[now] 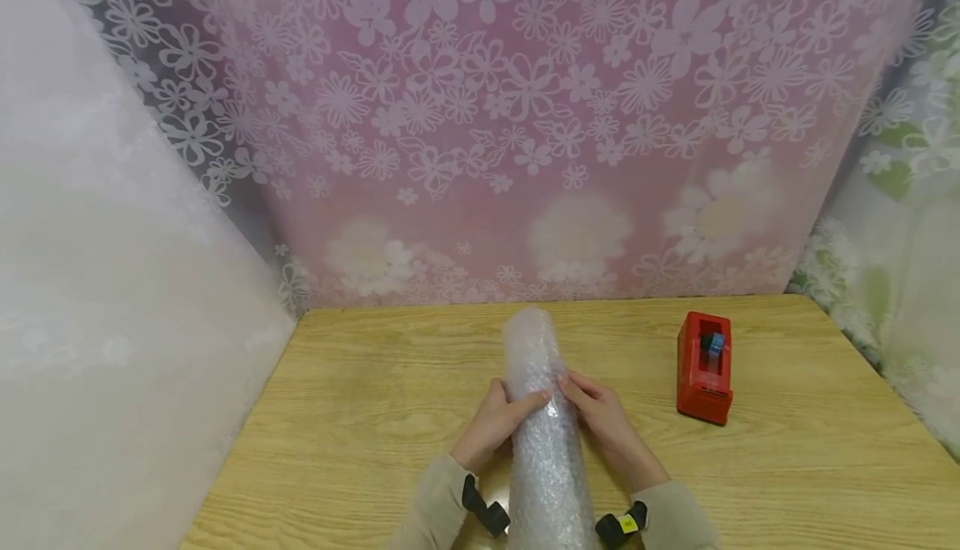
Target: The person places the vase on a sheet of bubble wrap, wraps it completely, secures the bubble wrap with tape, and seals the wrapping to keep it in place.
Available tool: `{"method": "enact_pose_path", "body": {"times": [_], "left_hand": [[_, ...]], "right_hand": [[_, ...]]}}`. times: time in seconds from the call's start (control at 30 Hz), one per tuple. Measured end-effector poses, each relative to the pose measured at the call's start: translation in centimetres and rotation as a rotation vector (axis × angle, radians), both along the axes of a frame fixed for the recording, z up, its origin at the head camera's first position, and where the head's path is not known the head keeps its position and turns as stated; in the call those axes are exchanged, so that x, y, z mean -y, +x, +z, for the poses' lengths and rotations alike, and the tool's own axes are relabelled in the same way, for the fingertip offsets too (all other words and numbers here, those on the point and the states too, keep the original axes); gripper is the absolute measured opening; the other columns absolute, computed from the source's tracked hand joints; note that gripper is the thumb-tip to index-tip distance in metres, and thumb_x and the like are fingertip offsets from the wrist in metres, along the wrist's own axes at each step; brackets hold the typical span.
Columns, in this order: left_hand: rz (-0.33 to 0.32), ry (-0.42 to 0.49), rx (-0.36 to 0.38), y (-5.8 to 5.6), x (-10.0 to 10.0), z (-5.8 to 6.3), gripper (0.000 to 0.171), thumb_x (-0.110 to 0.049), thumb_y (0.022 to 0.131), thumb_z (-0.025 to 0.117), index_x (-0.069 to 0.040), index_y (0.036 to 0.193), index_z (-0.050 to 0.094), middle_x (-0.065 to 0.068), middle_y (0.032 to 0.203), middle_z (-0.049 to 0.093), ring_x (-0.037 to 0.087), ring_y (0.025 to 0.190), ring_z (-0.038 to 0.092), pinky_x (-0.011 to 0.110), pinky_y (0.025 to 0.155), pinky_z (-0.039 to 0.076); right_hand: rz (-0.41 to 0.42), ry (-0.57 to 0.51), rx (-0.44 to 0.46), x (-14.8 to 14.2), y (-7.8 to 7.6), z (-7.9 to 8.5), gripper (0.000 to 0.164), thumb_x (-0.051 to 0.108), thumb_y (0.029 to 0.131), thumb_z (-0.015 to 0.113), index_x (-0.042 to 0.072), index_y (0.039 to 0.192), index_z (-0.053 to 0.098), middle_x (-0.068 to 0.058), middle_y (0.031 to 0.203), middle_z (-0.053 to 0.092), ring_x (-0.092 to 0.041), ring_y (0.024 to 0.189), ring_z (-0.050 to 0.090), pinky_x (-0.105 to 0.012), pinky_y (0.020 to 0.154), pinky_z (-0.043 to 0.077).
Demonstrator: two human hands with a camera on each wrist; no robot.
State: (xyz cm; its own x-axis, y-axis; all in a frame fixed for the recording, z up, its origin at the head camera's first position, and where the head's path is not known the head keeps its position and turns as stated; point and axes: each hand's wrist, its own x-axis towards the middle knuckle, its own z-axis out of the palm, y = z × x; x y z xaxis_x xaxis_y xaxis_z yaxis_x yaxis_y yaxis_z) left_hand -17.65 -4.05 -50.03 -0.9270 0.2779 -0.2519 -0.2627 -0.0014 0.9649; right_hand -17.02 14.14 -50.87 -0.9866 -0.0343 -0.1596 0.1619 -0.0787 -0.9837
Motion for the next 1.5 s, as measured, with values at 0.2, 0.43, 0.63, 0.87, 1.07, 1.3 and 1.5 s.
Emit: {"method": "enact_pose_path", "body": {"times": [0.2,0.43,0.63,0.87,1.07,1.3,1.5], "left_hand": [[0.009,0.005,0.006,0.1,0.1,0.1,0.071,-0.040,0.084,0.077,0.001,0.126,0.037,0.020,0.112,0.055,0.028,0.088,0.066,0.043,0.072,0.057],[-0.002,0.018,0.000,0.2,0.2,0.2,0.072,-0.040,0.085,0.076,0.000,0.128,0.035,0.020,0.116,0.053,0.029,0.092,0.065,0.044,0.075,0.057],[0.009,0.030,-0.006,0.0,0.0,0.1,0.073,-0.040,0.084,0.077,0.000,0.128,0.035,0.020,0.116,0.053,0.029,0.092,0.065,0.044,0.075,0.057],[0.009,0.045,-0.009,0.2,-0.1,0.1,0.070,-0.039,0.085,0.076,0.000,0.127,0.035,0.020,0.115,0.054,0.029,0.091,0.065,0.044,0.074,0.057],[0.009,0.021,-0.008,0.2,0.0,0.0,0.071,-0.041,0.086,0.076,0.001,0.129,0.037,0.019,0.114,0.055,0.028,0.091,0.065,0.044,0.073,0.057],[-0.003,0.024,-0.005,0.2,0.0,-0.1,0.074,-0.041,0.086,0.075,0.001,0.132,0.036,0.019,0.116,0.055,0.029,0.092,0.065,0.045,0.075,0.057],[-0.007,0.045,-0.013,0.1,0.0,-0.3,0.070,-0.038,0.087,0.075,0.000,0.131,0.037,0.019,0.115,0.056,0.028,0.092,0.065,0.045,0.075,0.057]], "right_hand": [[-0.290,0.270,-0.280,-0.5,1.1,0.3,0.023,0.015,0.096,0.066,0.003,0.115,0.071,-0.010,0.110,0.070,-0.011,0.093,0.062,-0.020,0.075,0.050],[-0.679,0.488,-0.859,-2.2,2.1,1.5,0.025,-0.008,0.083,0.070,-0.004,0.108,0.069,-0.016,0.107,0.067,-0.017,0.100,0.053,-0.026,0.080,0.038],[-0.926,0.413,-0.833,-4.3,2.7,2.9,0.057,-0.010,0.077,0.069,-0.008,0.129,0.044,-0.017,0.140,0.043,-0.020,0.130,0.034,-0.026,0.100,0.028],[-1.022,0.278,-0.437,-8.0,2.4,0.5,0.085,0.012,0.080,0.080,0.020,0.146,0.028,0.002,0.145,0.028,-0.011,0.130,0.024,-0.029,0.105,0.021],[-0.837,0.219,-0.156,-9.2,2.0,-1.4,0.095,0.025,0.081,0.083,0.020,0.152,0.020,-0.006,0.150,0.025,-0.019,0.133,0.026,-0.033,0.111,0.025],[-0.792,0.361,-0.161,-9.9,2.0,-2.4,0.080,0.021,0.092,0.068,0.008,0.155,0.021,-0.016,0.153,0.031,-0.031,0.139,0.030,-0.042,0.116,0.021],[-0.800,0.435,-0.179,-10.5,2.2,-2.3,0.070,0.017,0.094,0.066,0.003,0.152,0.030,-0.022,0.149,0.040,-0.038,0.135,0.038,-0.049,0.114,0.027]]}}
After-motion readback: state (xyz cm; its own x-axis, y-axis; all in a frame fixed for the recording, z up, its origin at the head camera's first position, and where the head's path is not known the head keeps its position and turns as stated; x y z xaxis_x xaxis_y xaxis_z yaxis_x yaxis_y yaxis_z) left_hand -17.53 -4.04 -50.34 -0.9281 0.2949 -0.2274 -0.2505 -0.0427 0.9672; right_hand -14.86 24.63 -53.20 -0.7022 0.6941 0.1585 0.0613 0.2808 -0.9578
